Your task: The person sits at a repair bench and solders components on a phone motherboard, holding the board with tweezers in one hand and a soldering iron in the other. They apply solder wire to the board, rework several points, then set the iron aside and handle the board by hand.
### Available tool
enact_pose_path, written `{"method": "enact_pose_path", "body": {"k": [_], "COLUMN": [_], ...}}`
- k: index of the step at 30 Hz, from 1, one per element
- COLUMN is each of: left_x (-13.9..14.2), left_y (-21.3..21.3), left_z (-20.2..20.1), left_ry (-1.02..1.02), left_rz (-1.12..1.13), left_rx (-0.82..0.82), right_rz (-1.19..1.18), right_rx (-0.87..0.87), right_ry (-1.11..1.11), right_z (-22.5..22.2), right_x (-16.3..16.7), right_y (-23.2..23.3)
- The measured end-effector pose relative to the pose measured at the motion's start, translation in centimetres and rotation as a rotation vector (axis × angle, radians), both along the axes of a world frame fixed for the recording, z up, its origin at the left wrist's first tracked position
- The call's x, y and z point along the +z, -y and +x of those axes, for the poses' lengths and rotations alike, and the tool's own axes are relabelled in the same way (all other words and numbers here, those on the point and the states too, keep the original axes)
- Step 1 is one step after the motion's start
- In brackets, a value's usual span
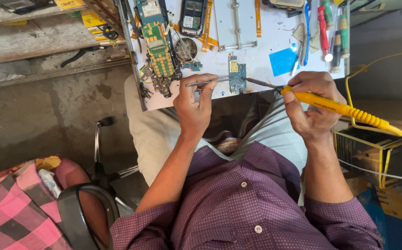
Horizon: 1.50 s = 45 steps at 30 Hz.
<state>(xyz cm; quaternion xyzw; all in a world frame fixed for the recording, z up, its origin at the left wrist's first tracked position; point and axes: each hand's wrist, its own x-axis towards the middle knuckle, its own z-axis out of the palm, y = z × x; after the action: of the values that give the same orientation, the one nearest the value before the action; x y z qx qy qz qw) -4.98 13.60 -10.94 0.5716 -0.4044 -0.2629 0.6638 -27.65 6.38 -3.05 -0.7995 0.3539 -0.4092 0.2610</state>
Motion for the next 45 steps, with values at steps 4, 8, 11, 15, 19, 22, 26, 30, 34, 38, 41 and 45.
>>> {"method": "enact_pose_path", "body": {"k": [4,8,11,15,19,22,26,30,34,38,41,45], "left_x": [-0.1,-0.2,-0.1,-0.1,-0.1,-0.1,-0.1,0.0,0.0,0.0,0.0,0.1], "left_y": [0.0,0.0,0.0,0.0,0.0,0.0,0.0,0.1,0.1,0.0,0.1,0.1], "left_z": [0.0,0.0,-0.1,0.0,0.0,0.0,0.1,0.0,0.0,0.0,-0.1,0.0], "left_ry": [0.015,-0.013,-0.01,-0.009,-0.004,-0.008,0.006,-0.005,0.001,0.016,-0.012,-0.011], "left_rz": [-0.001,-0.011,0.006,0.008,0.003,-0.001,0.02,-0.001,-0.002,0.02,-0.006,0.002], "left_rx": [0.009,-0.001,0.003,0.007,0.006,0.005,0.008,0.003,0.005,0.014,0.0,-0.003], "right_rz": [-0.019,-0.012,0.0,-0.03,-0.046,-0.061,-0.047,-0.055,-0.061,-0.05,-0.049,-0.058], "right_rx": [0.003,0.009,-0.004,-0.032,-0.031,-0.034,-0.042,-0.034,-0.031,-0.03,-0.027,-0.021], "right_ry": [-0.012,-0.005,0.01,0.009,-0.001,-0.012,-0.015,-0.028,-0.023,-0.032,-0.023,-0.025], "right_z": [0.1,0.0,-0.1,-0.1,-0.3,-0.3,-0.1,-0.1,-0.1,0.0,0.0,0.0], "right_x": [0.0,0.1,0.0,-0.4,-0.6,-0.6,-0.4,-0.3,-0.2,-0.2,-0.2,-0.1], "right_y": [0.1,-0.2,-0.8,-1.7,-2.1,-2.2,-2.3,-2.1,-2.0,-2.0,-1.9,-1.8]}}
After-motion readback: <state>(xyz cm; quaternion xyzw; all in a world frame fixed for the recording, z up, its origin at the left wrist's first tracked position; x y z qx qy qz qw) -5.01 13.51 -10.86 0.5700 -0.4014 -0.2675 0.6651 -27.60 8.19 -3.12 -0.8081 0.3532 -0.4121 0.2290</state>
